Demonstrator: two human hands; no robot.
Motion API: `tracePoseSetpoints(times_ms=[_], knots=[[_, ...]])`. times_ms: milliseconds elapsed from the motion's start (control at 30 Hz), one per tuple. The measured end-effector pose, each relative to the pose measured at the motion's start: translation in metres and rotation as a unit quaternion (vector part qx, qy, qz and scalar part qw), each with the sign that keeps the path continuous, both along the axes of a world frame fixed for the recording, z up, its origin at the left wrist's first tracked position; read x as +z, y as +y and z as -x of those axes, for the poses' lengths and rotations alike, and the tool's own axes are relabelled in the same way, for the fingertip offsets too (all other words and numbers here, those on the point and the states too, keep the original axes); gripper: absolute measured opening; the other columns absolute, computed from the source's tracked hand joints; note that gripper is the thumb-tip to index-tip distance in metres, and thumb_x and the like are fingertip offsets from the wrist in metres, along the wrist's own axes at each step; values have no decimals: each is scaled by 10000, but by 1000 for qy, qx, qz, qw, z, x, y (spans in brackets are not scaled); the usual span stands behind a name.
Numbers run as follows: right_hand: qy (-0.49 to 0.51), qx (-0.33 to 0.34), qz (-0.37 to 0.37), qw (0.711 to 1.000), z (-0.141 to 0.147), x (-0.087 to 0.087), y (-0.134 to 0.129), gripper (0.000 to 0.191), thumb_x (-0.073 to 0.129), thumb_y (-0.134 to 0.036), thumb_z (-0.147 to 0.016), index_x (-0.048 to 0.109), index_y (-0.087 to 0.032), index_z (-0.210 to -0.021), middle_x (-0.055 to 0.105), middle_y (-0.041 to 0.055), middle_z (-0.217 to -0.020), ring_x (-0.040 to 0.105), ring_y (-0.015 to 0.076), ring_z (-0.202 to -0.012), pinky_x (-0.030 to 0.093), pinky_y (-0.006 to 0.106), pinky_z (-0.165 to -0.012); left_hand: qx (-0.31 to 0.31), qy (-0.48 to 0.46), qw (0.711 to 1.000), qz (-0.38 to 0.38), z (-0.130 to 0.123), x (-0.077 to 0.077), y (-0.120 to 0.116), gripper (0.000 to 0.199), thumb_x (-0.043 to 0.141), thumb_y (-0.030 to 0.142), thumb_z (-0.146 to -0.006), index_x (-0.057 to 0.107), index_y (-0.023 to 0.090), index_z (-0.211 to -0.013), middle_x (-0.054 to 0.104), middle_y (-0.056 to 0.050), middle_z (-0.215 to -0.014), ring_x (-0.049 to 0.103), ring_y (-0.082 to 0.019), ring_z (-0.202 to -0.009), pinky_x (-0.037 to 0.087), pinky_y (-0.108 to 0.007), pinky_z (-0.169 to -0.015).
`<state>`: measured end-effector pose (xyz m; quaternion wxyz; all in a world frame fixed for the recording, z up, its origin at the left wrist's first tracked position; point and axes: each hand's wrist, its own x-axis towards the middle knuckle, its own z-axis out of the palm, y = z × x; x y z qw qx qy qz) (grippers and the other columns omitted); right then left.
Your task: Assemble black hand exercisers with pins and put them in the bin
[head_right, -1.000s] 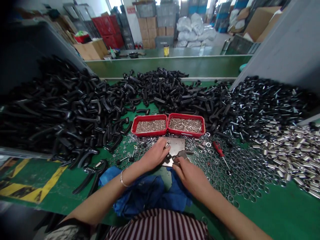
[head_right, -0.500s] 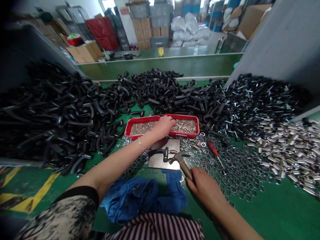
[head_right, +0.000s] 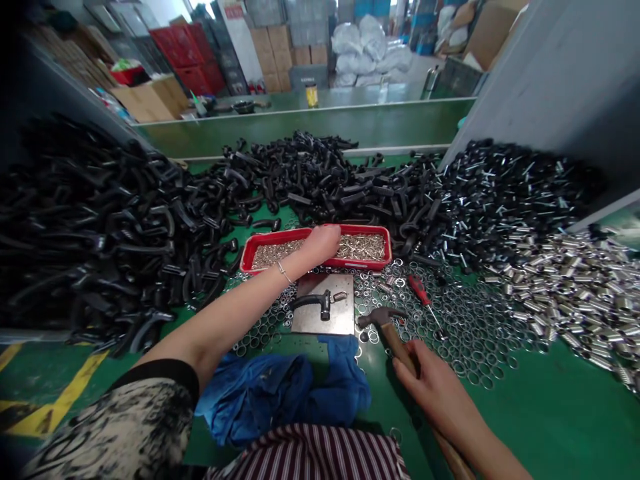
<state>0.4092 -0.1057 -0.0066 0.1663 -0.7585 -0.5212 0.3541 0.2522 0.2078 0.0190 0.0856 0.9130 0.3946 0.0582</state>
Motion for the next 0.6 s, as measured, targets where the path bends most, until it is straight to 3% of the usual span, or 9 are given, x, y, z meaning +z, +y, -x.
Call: tracePoseSetpoints(times_ms=[67,133,233,300,400,467,600], knots=[[32,-36,-25,999,3,-5,9,308,575,-535,-859,540,-231,-900,632,18,-764,597,215,-681,445,334,-618,-4,-54,999,-9,8,6,-11,295,441,46,-897,624,79,-1126,690,-162,-1057,629,-234,-1028,456,-361,-907],[132,-77,-40,987,3,-8,19,326,610,-534,-845,529,-226,-916,600,1,-740,586,190,-641,449,320,-597,-32,-148,988,10,24,9,-26,269,482,77,-904,631,139,-1119,688,-99,-1066,619,-192,-1032,460,-324,-923],[352,-118,3,929,1,-6,28,336,593,-532,-880,508,-225,-987,568,-24,-733,493,110,-491,388,253,-455,-39,-284,951,117,58,6,-55,169,576,151,-887,671,181,-1023,705,-42,-973,641,-160,-904,490,-310,-856],[426,-125,38,895,1,-2,30,332,591,-529,-891,498,-227,-996,554,-38,-716,402,69,-414,300,209,-369,-2,-315,927,205,78,-4,-73,117,619,204,-872,684,174,-964,715,-28,-889,648,-150,-800,502,-299,-782],[384,-108,26,917,6,9,33,330,565,-545,-915,469,-230,-915,467,-88,-555,338,58,-330,249,187,-317,54,-328,905,264,93,-24,-91,100,653,244,-849,697,159,-875,723,-26,-851,654,-155,-773,496,-294,-765],[346,-82,-21,935,12,21,36,320,519,-544,-946,459,-232,-909,460,-94,-521,393,69,-335,329,191,-342,76,-329,903,266,93,-36,-96,99,663,247,-838,698,155,-831,722,-26,-843,656,-164,-785,488,-290,-770],[315,-30,-58,947,20,39,45,369,550,-534,-929,467,-246,-1144,632,-15,-808,570,114,-513,494,238,-439,75,-305,913,259,89,-48,-94,118,667,258,-843,686,158,-784,712,-24,-815,652,-172,-772,474,-280,-739]])
